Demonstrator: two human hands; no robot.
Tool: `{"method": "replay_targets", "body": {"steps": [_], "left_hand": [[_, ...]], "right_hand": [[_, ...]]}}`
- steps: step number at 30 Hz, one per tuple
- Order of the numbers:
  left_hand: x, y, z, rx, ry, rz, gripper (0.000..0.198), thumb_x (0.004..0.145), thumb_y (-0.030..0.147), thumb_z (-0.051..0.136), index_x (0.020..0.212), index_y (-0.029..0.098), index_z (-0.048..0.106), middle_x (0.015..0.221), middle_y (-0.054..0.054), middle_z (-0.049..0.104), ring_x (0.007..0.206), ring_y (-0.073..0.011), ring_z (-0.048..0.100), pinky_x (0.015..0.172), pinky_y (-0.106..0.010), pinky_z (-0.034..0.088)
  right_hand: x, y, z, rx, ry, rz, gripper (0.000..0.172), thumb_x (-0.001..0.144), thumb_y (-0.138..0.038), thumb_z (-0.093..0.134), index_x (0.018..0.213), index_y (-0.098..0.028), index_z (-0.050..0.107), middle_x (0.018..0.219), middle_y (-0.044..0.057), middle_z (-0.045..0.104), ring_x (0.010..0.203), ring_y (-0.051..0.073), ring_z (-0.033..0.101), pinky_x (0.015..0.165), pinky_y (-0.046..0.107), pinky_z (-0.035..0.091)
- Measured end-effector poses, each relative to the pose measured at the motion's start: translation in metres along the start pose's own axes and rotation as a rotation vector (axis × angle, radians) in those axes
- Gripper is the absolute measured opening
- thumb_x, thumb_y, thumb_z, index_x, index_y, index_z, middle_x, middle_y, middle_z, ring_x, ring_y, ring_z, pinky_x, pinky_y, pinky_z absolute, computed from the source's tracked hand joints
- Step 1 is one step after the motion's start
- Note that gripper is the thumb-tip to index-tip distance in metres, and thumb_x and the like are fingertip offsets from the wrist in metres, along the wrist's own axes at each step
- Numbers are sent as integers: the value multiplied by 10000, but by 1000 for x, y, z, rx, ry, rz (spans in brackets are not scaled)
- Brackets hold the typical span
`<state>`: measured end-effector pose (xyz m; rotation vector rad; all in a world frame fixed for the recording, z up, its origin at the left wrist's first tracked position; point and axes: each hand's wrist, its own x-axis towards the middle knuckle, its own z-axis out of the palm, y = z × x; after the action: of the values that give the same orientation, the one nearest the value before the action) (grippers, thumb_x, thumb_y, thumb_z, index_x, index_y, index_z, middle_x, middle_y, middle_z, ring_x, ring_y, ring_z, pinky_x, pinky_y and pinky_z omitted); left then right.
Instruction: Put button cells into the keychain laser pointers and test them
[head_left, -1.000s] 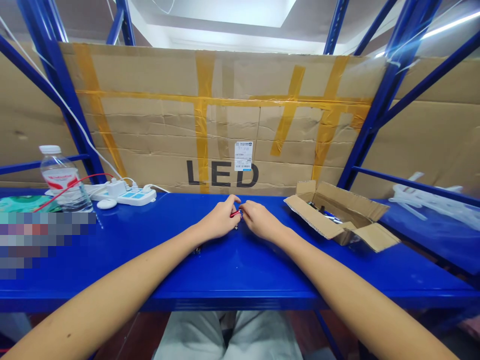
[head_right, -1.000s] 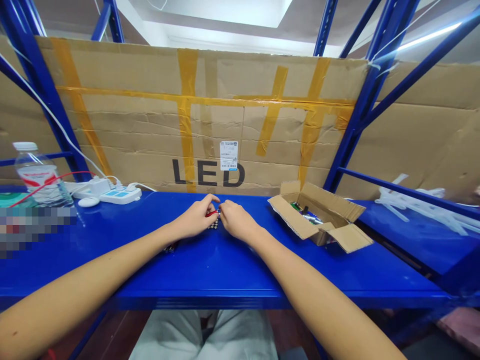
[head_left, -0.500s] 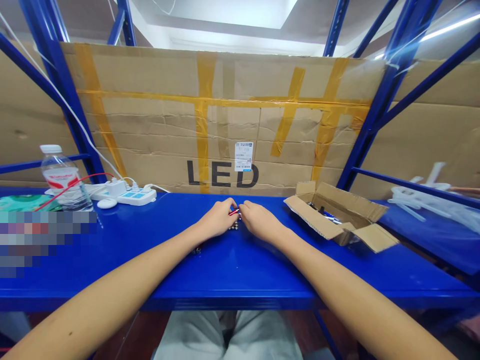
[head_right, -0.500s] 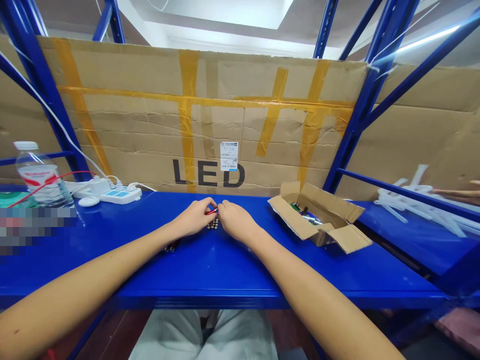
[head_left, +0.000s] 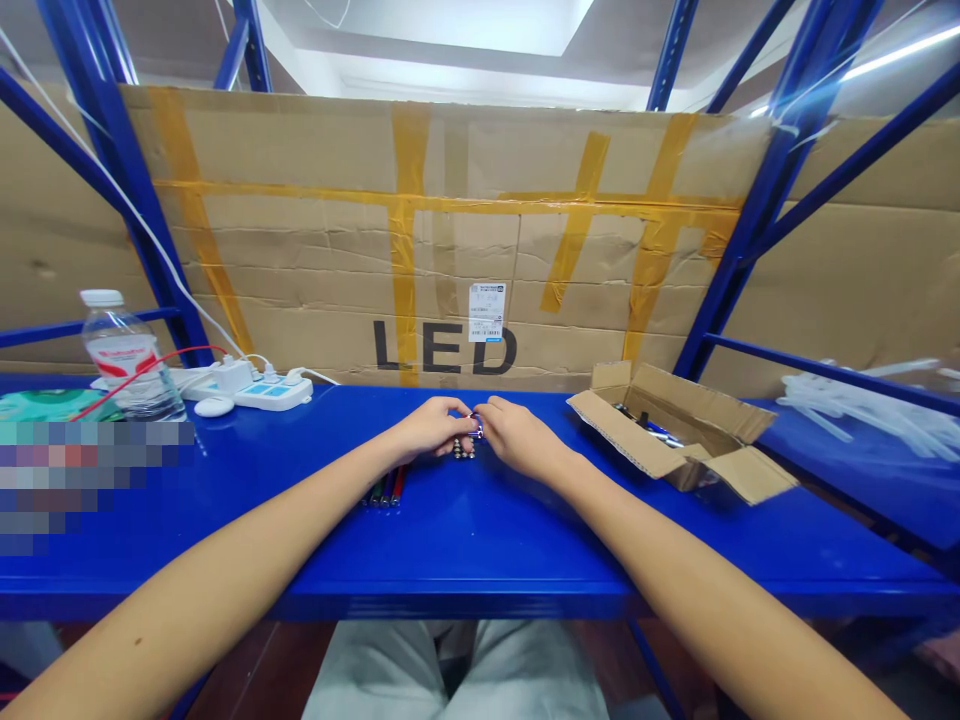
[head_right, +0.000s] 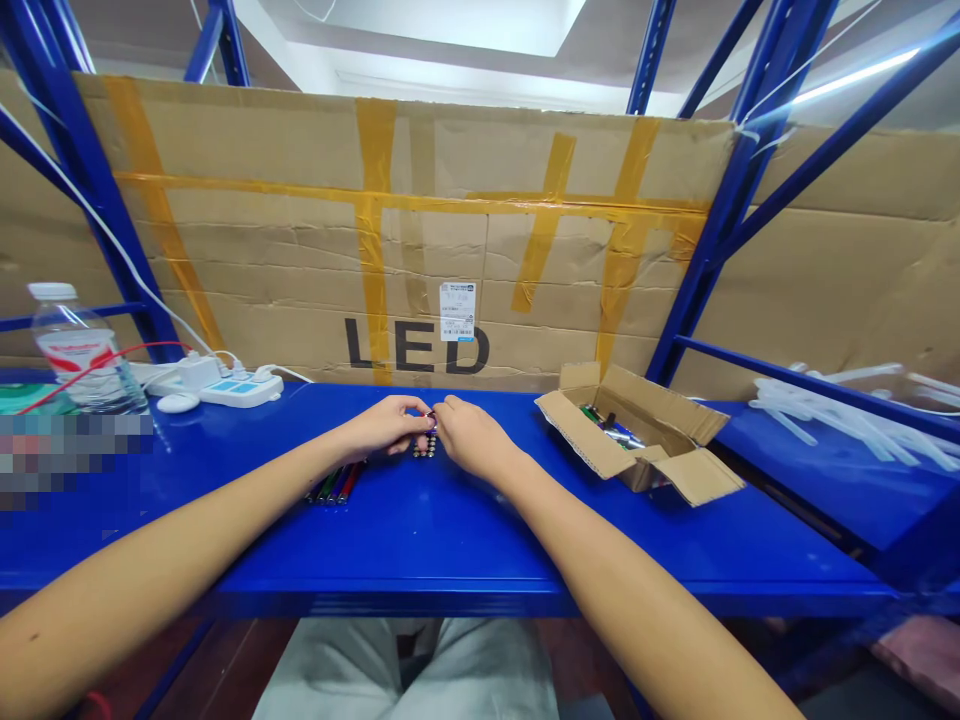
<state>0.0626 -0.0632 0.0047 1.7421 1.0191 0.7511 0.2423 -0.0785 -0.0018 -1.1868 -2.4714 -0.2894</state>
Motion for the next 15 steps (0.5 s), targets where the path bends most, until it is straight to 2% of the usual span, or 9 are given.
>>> {"method": "replay_targets", "body": {"steps": [3, 8, 11, 15], "left_hand": [[2, -1, -9, -12, 35, -2, 223, 806, 351, 666, 795, 143, 586, 674, -22, 668, 385, -46, 427, 383, -199, 242], [8, -3, -28, -62, 157, 20, 172, 885, 255, 574, 759, 140, 566, 699, -39, 649, 421, -53, 471, 377, -194, 272], [10, -4, -31, -64, 208, 40, 147, 919, 210, 508, 801, 141, 563, 710, -43, 641, 433, -65, 496, 372, -195, 303], [8, -1, -22, -14, 198, 15, 85, 895, 220, 550, 872, 140, 567, 793, -58, 650, 508, -93, 560, 386, -204, 375]], "right_hand": [[2, 14, 0, 118, 96, 32, 268, 965, -135, 389, 1072, -116, 634, 988, 114, 653, 891, 184, 595, 813, 288, 426], [3, 37, -6, 325, 224, 145, 267, 952, -177, 406, 952, -143, 671, 968, 100, 700, 908, 196, 617, 836, 305, 428], [2, 40, -9, 462, 222, 236, 266, 939, -216, 413, 851, -147, 654, 838, 75, 687, 788, 184, 611, 745, 298, 435], [4, 33, -5, 758, 180, 306, 241, 907, -269, 436, 759, -164, 594, 642, 2, 576, 555, 129, 531, 568, 265, 423]]}}
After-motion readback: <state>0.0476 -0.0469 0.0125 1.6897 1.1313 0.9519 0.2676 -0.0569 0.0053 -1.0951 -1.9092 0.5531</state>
